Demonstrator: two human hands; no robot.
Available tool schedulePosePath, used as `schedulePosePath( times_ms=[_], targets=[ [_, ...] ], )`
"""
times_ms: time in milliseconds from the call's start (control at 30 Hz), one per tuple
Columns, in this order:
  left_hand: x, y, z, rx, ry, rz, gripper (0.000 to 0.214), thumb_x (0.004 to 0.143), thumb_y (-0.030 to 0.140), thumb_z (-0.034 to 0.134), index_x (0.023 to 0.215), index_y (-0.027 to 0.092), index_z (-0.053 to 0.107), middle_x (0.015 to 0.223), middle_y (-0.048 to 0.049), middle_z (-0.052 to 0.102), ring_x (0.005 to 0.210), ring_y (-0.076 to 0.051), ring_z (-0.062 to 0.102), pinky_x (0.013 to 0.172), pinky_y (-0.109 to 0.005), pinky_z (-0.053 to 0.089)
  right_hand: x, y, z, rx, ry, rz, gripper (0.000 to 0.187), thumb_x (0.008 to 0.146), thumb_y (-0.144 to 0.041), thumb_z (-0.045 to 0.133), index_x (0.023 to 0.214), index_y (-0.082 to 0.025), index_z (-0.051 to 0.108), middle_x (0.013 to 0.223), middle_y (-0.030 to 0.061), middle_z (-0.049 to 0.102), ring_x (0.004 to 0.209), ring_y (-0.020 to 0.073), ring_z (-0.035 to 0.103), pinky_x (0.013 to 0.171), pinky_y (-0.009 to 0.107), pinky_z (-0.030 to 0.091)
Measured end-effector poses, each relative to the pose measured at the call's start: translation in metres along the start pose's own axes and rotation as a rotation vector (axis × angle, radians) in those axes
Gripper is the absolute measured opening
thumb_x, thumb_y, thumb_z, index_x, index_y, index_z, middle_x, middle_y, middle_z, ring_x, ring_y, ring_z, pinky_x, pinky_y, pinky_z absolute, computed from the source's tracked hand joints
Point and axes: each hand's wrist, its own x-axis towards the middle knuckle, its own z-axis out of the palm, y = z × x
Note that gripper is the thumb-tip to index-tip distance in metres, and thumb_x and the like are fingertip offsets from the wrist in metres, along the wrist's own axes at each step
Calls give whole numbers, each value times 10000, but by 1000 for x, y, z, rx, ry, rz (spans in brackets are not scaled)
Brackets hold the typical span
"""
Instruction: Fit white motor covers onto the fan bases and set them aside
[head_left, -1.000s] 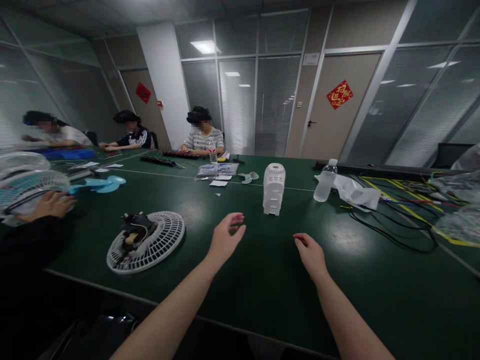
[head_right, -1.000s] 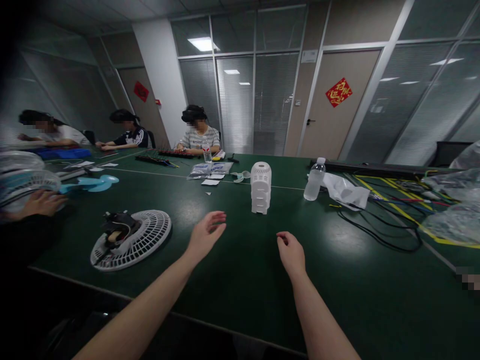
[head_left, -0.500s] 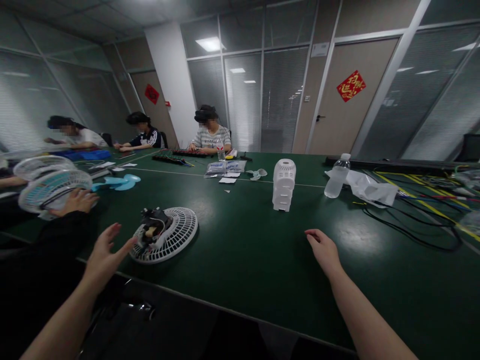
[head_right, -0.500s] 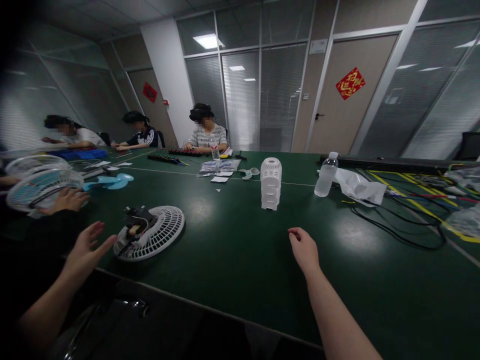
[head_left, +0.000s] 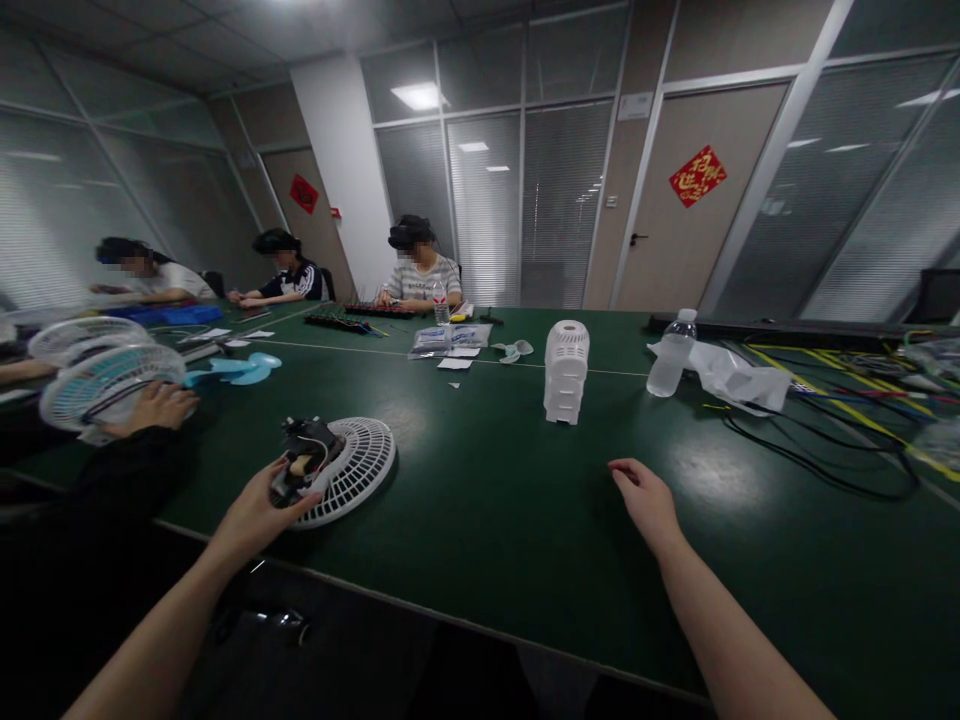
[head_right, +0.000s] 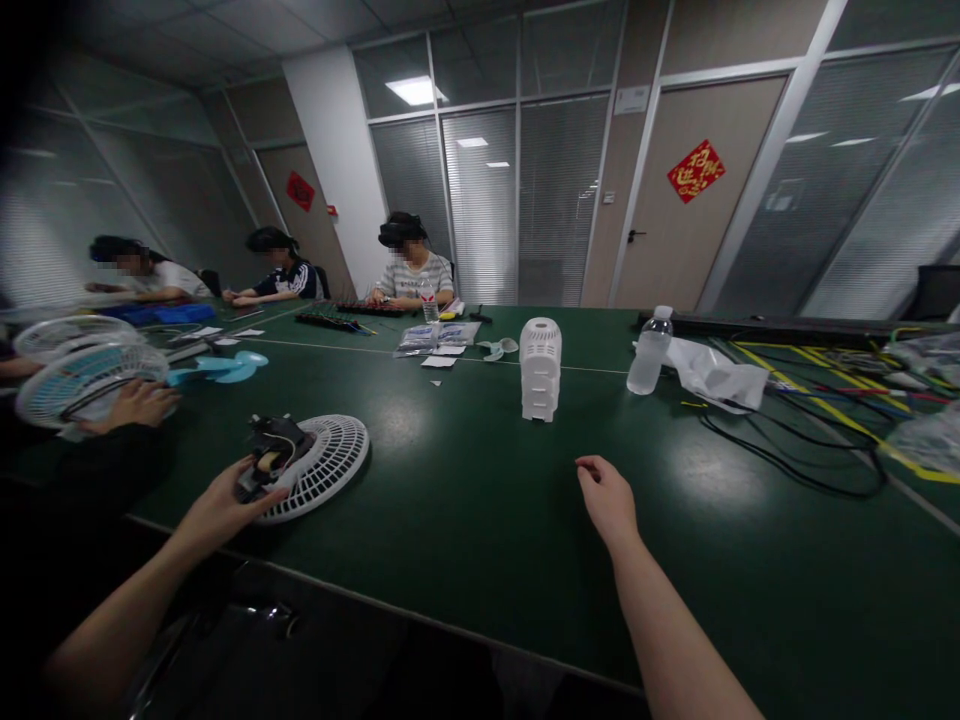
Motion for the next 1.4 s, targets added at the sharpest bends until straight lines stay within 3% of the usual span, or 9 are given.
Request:
schedulePosePath(
  times_ms=[133,300,533,733,900,1033,1167,1300,1400],
  targets=[
    [-10,19,10,27,108,-21,937,644,661,706,1341,71,498,1460,-232,485,1352,-391,475,1122,-476,388,-1,0,0,-8,4,9,334,856,-430,511,1075,-263,701,1070,36,729,1019,261,675,856,398,516],
    [-21,36,17,4,188,-174,926,652,715,677,1315,86,529,1333,-229,589,1256,-402,553,1042,-502,449,0,3,0,9,4,5,340,853,-441,522,1081,-267,705,1057,35,736,985,265,686,830,404,531],
    [-33,55,19,-59,269,-240,899,628,706,707,1290,112,576,1320,-205,610,1241,-395,569,1062,-506,437,-1,-1,-1,13,30,-12,303,840,-423,540,1030,-273,723,1052,41,742,989,276,690,822,418,541],
    [-60,90,25,-120,282,-234,841,655,644,725,1303,126,591,1287,-182,644,1212,-379,598,1061,-503,455,-3,-7,-2,-17,21,-5,312,847,-420,526,1040,-269,718,1047,48,739,988,276,684,830,420,533],
    [-90,142,46,-262,273,-140,786,652,557,762,1292,131,598,1288,-163,649,1204,-349,609,1073,-484,459,-4,-10,-1,-13,20,0,330,838,-432,529,1049,-261,716,1064,50,737,998,280,682,831,419,526],
    [-115,197,68,-344,251,43,733,645,495,783,1278,171,602,1308,-135,636,1251,-334,587,1116,-455,439,-5,-12,-2,29,-16,-24,321,833,-454,549,1027,-259,714,1044,52,746,1004,288,684,852,425,519],
    [-141,256,89,-456,155,181,668,668,438,784,1267,215,591,1320,-115,625,1263,-313,584,1114,-438,455,-7,-15,-1,143,-58,-78,320,838,-481,555,982,-241,711,945,53,763,946,276,703,870,415,515],
    [-164,304,106,-541,45,228,662,678,406,792,1279,238,568,1341,-137,606,1266,-328,577,1100,-487,463,-10,-21,-4,238,-34,-84,360,839,-504,532,940,-212,716,871,67,763,852,265,714,802,390,532],
    [-178,328,116,-568,5,225,688,687,400,792,1308,254,535,1367,-153,578,1308,-354,536,1100,-555,444,-13,-27,-9,184,34,-83,371,825,-511,530,904,-210,733,882,70,769,871,279,706,798,390,522]
  ],
)
